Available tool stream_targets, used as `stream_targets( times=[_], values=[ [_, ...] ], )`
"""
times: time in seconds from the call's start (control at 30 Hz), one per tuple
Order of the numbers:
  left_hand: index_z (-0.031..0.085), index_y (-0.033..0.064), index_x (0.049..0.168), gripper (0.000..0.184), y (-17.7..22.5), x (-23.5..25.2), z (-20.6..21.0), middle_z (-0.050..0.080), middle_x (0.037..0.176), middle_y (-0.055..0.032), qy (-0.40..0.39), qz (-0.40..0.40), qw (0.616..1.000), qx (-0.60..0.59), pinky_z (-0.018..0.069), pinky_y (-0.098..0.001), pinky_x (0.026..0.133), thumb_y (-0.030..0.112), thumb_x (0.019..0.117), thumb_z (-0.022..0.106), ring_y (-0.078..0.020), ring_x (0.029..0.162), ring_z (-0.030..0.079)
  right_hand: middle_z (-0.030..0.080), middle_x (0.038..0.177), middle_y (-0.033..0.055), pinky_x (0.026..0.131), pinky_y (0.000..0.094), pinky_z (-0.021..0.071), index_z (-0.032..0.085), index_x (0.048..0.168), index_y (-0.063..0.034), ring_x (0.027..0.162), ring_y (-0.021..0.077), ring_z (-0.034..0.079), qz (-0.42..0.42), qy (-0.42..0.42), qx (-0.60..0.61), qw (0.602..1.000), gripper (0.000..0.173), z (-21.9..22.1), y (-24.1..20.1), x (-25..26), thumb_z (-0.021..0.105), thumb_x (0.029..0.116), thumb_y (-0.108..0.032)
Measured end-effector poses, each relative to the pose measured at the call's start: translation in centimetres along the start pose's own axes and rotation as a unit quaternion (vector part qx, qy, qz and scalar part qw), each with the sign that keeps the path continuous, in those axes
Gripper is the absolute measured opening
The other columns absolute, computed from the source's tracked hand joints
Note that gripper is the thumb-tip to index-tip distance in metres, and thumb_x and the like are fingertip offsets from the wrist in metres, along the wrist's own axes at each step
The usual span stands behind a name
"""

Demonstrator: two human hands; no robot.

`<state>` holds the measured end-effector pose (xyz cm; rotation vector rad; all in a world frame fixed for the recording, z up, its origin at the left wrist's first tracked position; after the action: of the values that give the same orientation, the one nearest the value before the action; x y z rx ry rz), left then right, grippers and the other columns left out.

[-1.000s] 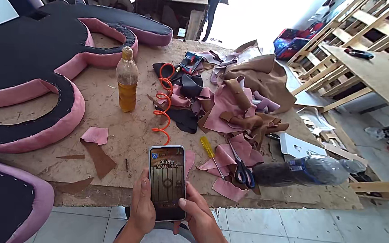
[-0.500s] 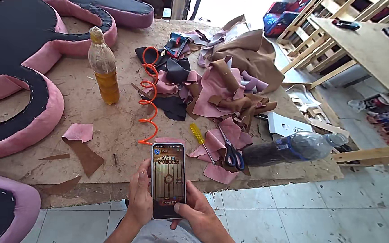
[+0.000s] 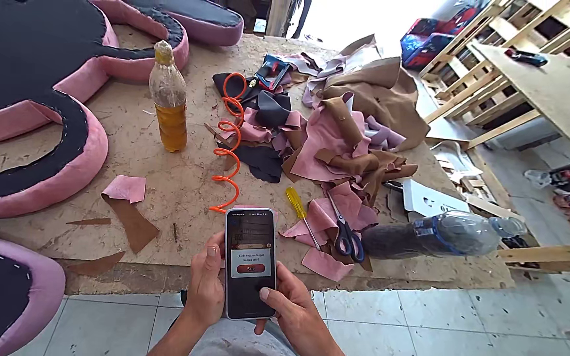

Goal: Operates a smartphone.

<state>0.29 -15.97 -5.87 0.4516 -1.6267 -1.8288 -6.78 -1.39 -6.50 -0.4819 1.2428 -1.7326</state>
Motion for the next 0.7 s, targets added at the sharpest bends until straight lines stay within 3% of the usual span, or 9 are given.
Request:
stream_targets(
  times=[0.07, 0.17, 0.27, 0.43, 0.6, 0.7],
  values=[
    [0.063, 0.0083, 0.135, 0.066, 0.1, -0.1, 0.0, 0.075, 0.111, -0.0040, -0.001, 0.010, 1.000, 0.009, 0.0568, -0.0335, 0.097, 0.058, 0.1077, 0.028, -0.0139, 0.107, 0.070, 0.071, 0.112, 0.0137, 0.055, 0.0366, 0.0636, 0.048, 0.132, -0.0002, 0.088, 0.0236, 0.075, 0.002, 0.007, -0.007, 1.000, 0.035, -0.2, 0.0, 0.1, 0.056, 0.1009, -0.014],
    [0.062, 0.0100, 0.136, 0.072, 0.6, -0.3, 0.5, 0.075, 0.112, -0.0016, -0.030, 0.049, 0.996, 0.071, 0.0570, -0.0334, 0.096, 0.063, 0.1057, 0.025, -0.0113, 0.107, 0.069, 0.075, 0.096, 0.0124, 0.045, 0.0330, 0.0597, 0.063, 0.119, -0.0010, 0.072, 0.0205, 0.075, 0.005, 0.098, -0.066, 0.993, 0.036, -1.0, -0.1, 0.4, 0.066, 0.0996, -0.031],
    [0.056, 0.0050, 0.141, 0.077, 0.8, -0.6, 1.4, 0.073, 0.118, -0.0046, -0.082, 0.070, 0.990, 0.088, 0.0582, -0.0358, 0.098, 0.064, 0.1058, 0.022, -0.0128, 0.110, 0.069, 0.076, 0.088, 0.0118, 0.040, 0.0308, 0.0559, 0.069, 0.109, -0.0021, 0.062, 0.0183, 0.072, -0.019, 0.152, -0.101, 0.983, 0.028, -1.7, 0.0, 0.2, 0.059, 0.1029, -0.028],
    [0.052, 0.0032, 0.146, 0.079, -0.4, -1.3, 0.9, 0.071, 0.124, -0.0078, -0.106, 0.041, 0.990, 0.080, 0.0557, -0.0378, 0.103, 0.064, 0.1056, 0.022, -0.0155, 0.116, 0.067, 0.075, 0.099, 0.0102, 0.047, 0.0329, 0.0604, 0.065, 0.119, -0.0036, 0.076, 0.0188, 0.075, -0.053, 0.081, -0.056, 0.994, 0.040, -2.1, 1.2, -0.6, 0.048, 0.1071, -0.038],
    [0.049, -0.0026, 0.147, 0.084, -1.9, -3.0, 0.5, 0.071, 0.125, -0.0113, -0.145, 0.028, 0.983, 0.110, 0.0569, -0.0400, 0.102, 0.064, 0.1059, 0.019, -0.0164, 0.117, 0.068, 0.075, 0.102, 0.0114, 0.045, 0.0338, 0.0595, 0.063, 0.123, -0.0028, 0.076, 0.0204, 0.075, -0.042, 0.077, -0.040, 0.995, 0.048, -2.7, 2.0, -1.0, 0.048, 0.1053, -0.045],
    [0.047, -0.0053, 0.147, 0.083, -1.9, -3.4, 0.8, 0.071, 0.125, -0.0122, -0.164, 0.036, 0.979, 0.113, 0.0566, -0.0394, 0.103, 0.062, 0.1072, 0.019, -0.0156, 0.117, 0.067, 0.075, 0.100, 0.0108, 0.045, 0.0335, 0.0590, 0.063, 0.123, -0.0023, 0.073, 0.0197, 0.074, -0.042, 0.081, -0.046, 0.995, 0.045, -2.8, 2.2, -1.1, 0.050, 0.1045, -0.041]
  ],
)
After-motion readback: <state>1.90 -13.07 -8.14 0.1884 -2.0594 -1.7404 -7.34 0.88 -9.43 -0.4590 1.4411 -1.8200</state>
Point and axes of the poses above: each hand's wrist, its own x-axis towards the middle knuckle, its own z-axis out of the palm, y = z × x, the point moved 8 cm from there along x, towards the middle knuckle
